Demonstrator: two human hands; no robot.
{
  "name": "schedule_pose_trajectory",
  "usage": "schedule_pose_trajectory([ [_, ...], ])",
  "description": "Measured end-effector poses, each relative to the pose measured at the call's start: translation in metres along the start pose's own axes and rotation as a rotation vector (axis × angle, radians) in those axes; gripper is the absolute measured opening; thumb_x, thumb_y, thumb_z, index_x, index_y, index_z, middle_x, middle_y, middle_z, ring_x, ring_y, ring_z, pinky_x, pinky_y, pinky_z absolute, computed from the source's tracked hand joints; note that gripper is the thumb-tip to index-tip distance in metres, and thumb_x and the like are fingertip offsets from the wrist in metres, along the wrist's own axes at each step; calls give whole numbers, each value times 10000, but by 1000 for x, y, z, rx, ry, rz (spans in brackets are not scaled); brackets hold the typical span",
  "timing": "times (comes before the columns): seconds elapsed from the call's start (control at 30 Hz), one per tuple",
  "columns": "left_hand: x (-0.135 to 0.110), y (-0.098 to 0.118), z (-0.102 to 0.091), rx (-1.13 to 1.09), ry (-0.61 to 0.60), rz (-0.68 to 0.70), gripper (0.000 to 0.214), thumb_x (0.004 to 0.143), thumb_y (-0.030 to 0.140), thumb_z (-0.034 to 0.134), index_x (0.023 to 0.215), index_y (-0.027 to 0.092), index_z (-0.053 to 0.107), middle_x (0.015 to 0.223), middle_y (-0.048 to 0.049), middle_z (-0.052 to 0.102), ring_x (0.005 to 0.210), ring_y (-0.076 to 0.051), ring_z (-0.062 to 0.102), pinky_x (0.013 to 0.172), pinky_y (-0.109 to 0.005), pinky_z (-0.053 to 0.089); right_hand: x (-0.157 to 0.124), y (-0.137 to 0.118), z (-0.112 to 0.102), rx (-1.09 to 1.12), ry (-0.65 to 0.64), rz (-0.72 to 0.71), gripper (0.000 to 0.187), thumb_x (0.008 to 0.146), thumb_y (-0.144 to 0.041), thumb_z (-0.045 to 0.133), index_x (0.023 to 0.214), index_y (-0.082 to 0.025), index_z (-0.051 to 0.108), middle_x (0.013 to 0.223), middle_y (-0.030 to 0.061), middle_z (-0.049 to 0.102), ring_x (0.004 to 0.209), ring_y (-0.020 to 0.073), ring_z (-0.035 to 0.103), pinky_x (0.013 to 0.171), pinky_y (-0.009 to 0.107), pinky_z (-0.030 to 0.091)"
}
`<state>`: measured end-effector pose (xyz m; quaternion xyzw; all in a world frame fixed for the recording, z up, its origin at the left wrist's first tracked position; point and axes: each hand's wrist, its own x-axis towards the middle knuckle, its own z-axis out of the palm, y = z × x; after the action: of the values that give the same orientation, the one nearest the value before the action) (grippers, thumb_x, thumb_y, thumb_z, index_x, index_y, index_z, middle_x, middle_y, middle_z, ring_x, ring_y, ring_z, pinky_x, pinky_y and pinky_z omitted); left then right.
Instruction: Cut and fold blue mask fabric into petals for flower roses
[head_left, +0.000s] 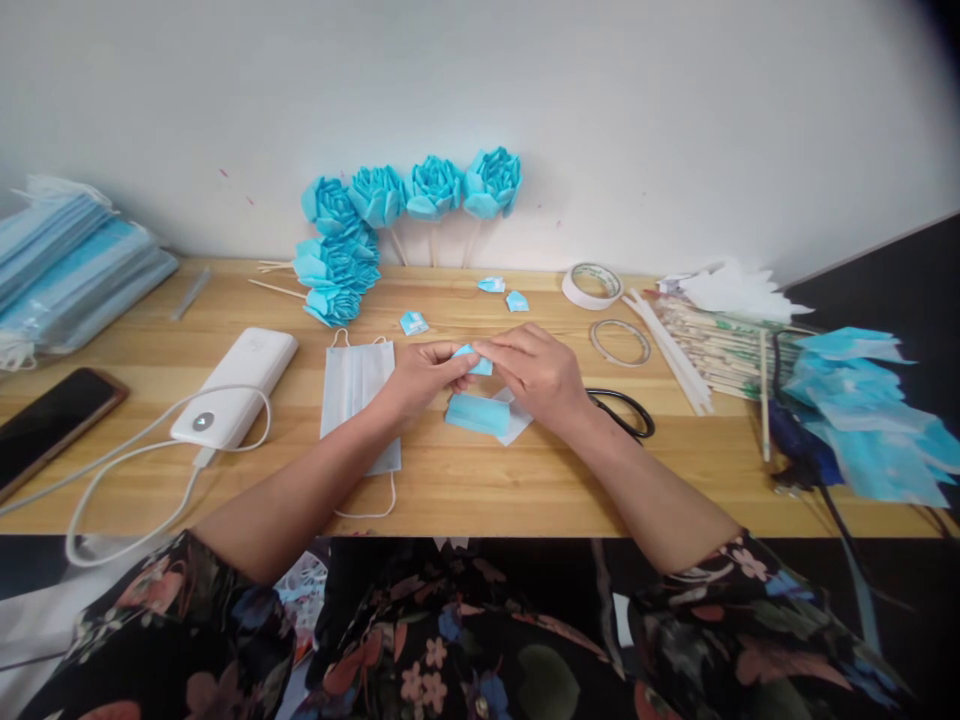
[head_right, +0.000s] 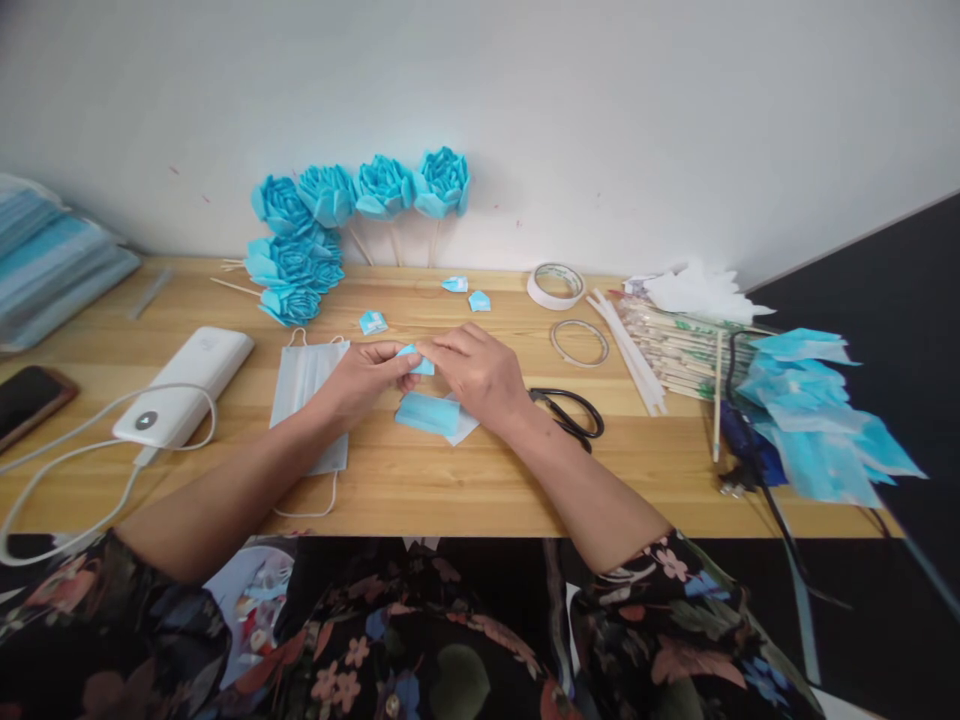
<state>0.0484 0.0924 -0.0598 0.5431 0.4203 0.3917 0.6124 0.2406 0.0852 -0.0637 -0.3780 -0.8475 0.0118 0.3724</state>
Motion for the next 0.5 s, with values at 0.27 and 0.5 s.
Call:
schedule_pose_trajectory([
  [0.27, 0, -1, 1, -17, -1, 13, 435, 664, 560, 793, 643, 153, 641, 600, -3, 616, 567, -97, 534, 591, -242, 473, -1, 1, 2, 28, -9, 47, 323, 978, -183, 491, 1116, -301, 758, 1006, 55, 748, 893, 215, 627, 781, 376, 519],
  [0.5, 1, -1, 0, -20, 23, 14, 380, 689, 510, 779, 657, 156, 645, 621, -9, 635, 579, -104, 555, 596, -247, 483, 2, -2, 1, 452, 72, 424, 293, 943, -257, 532, 1155, -265, 733, 955, 39, 750, 882, 189, 680, 843, 369, 540],
])
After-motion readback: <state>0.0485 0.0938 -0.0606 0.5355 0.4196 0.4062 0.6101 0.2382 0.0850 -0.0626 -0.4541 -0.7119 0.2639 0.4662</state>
